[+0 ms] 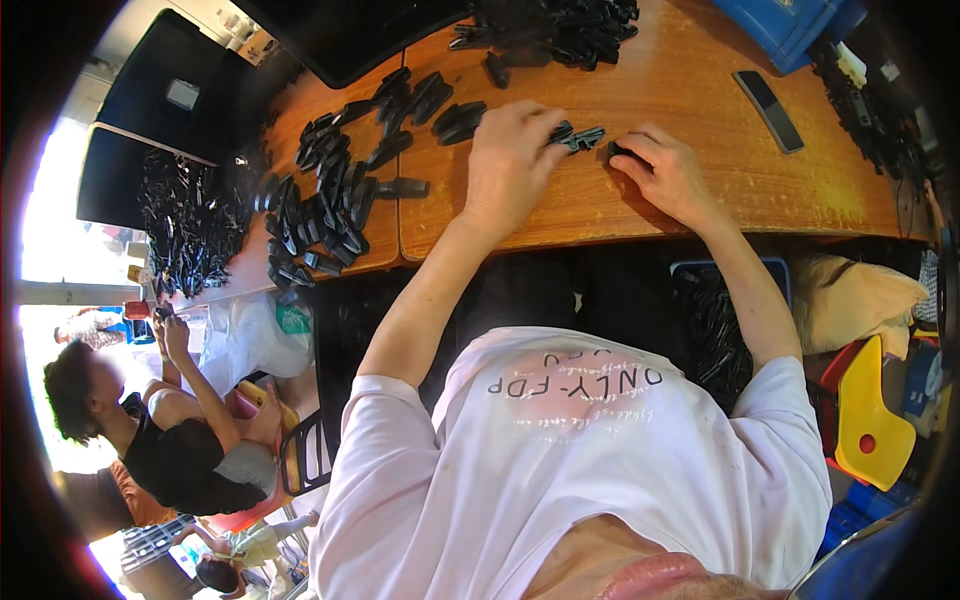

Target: The person repeatedly assembles plastic components together by hand and sets them on the table.

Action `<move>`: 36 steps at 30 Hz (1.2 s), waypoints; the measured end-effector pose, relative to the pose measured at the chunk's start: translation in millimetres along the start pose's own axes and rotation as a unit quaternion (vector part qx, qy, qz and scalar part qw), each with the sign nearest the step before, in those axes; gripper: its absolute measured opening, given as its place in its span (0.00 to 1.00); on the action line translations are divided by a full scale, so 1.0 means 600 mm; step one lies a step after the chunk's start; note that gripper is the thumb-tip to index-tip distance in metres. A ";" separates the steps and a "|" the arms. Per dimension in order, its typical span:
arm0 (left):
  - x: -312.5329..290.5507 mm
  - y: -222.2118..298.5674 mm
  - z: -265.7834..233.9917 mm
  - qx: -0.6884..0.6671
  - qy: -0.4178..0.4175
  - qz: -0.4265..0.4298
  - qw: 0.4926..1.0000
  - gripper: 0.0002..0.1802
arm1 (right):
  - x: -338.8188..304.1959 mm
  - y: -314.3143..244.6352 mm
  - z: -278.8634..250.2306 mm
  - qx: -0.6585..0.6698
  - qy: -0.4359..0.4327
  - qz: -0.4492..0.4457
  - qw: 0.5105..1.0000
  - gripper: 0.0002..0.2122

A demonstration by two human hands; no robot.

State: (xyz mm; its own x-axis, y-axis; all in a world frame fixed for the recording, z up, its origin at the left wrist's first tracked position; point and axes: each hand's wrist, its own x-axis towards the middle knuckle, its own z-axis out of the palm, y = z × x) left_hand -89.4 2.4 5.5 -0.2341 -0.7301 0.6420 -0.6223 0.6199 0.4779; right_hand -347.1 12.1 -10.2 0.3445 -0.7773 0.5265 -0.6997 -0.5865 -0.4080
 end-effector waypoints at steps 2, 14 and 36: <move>0.003 0.016 0.000 0.035 -0.071 0.149 0.986 0.19 | -0.003 0.005 0.006 0.004 0.006 0.002 1.000 0.09; -0.052 0.030 -0.010 0.040 -0.121 0.121 0.984 0.17 | -0.012 0.003 -0.001 0.146 0.017 -0.006 0.989 0.10; -0.053 0.028 -0.034 -0.048 -0.103 0.037 0.993 0.22 | 0.052 -0.045 0.037 0.146 -0.119 -0.154 0.970 0.05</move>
State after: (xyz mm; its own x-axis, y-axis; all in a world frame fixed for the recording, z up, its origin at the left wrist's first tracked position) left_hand -77.0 41.9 5.1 -0.4311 -0.7181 0.5464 -0.5251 0.6921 0.4952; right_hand -303.5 -1.3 0.5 0.6675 -0.5652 0.4848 -0.3455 -0.8118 -0.4707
